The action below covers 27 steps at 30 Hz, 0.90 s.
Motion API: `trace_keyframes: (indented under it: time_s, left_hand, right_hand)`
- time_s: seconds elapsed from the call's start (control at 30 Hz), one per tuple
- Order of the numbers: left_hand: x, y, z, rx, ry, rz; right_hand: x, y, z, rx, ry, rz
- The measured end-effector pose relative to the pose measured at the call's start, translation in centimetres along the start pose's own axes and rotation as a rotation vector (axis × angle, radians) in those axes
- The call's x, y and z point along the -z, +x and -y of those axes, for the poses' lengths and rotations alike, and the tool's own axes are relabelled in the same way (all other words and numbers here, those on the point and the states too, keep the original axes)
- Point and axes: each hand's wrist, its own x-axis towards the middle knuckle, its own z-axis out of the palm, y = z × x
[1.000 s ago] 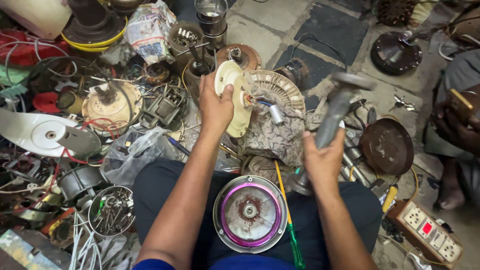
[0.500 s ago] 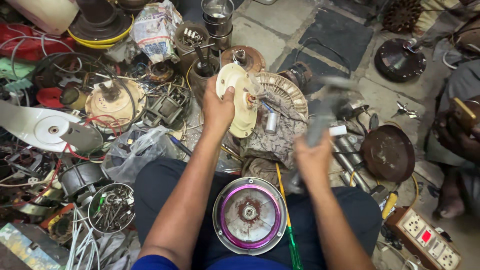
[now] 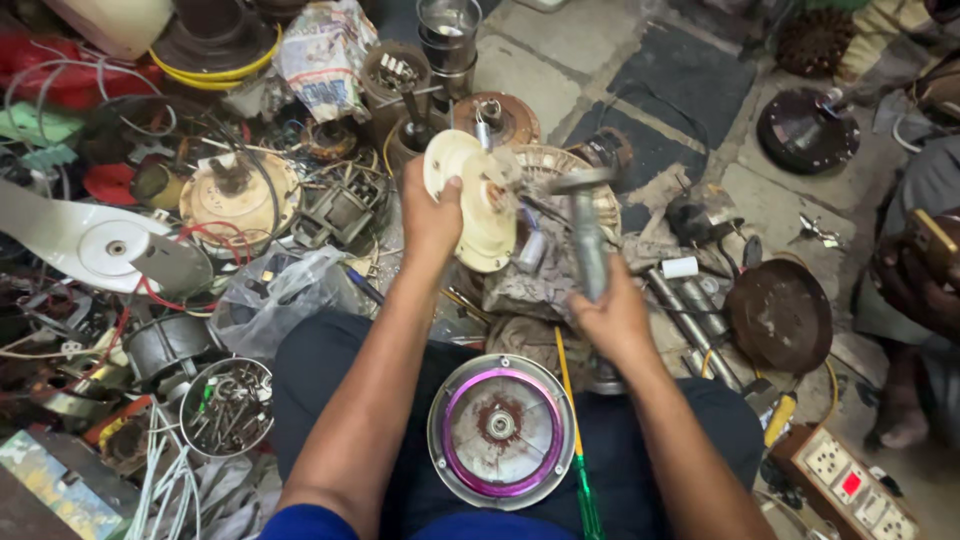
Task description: The person disassembles a ceiling fan motor by removing the top cover and using a hammer and screwdriver to loosen and remove the central shaft. They then separate the stator and rotor components and apply a substance from a bottle to the motor housing.
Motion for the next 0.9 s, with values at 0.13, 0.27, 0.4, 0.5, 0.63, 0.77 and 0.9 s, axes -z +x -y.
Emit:
trace_keyframes:
  time_s: [0.13, 0.27, 0.4, 0.5, 0.63, 0.77, 0.9]
  left_hand:
    - [-0.2, -0.3, -0.1, -0.069, 0.046, -0.006]
    - [-0.3, -1.8, -1.8, -0.129, 0.044, 0.057]
    - [1.1, -3.7, -3.6, -0.427, 0.173, 0.150]
    - [1.9, -4.4, -4.2, -0.511, 0.142, 0.237]
    - [2.6, -4.7, -3.9, -0.532, 0.079, 0.264]
    - [3.2, -5.1, -3.0, -0.513, 0.034, 0.271]
    - [3.2, -5.8, -2.7, -0.451, -0.012, 0.242]
  right_hand:
    - [1.9, 0.3, -0.7, 0.212, 0.365, -0.312]
    - [2.4, 1.5, -1.9, -0.049, 0.428, -0.279]
    - [-0.1, 4.5, -4.5, -0.085, 0.331, -0.154]
    - [-2.0, 6.6, -5.7, 0.108, 0.109, -0.145]
    - [-3.3, 7.7, -4.9, 0.232, -0.014, -0.177]
    - [-3.9, 8.5, -3.5, 0.313, -0.174, -0.243]
    - [-3.3, 8.1, -1.5, 0.243, 0.086, -0.239]
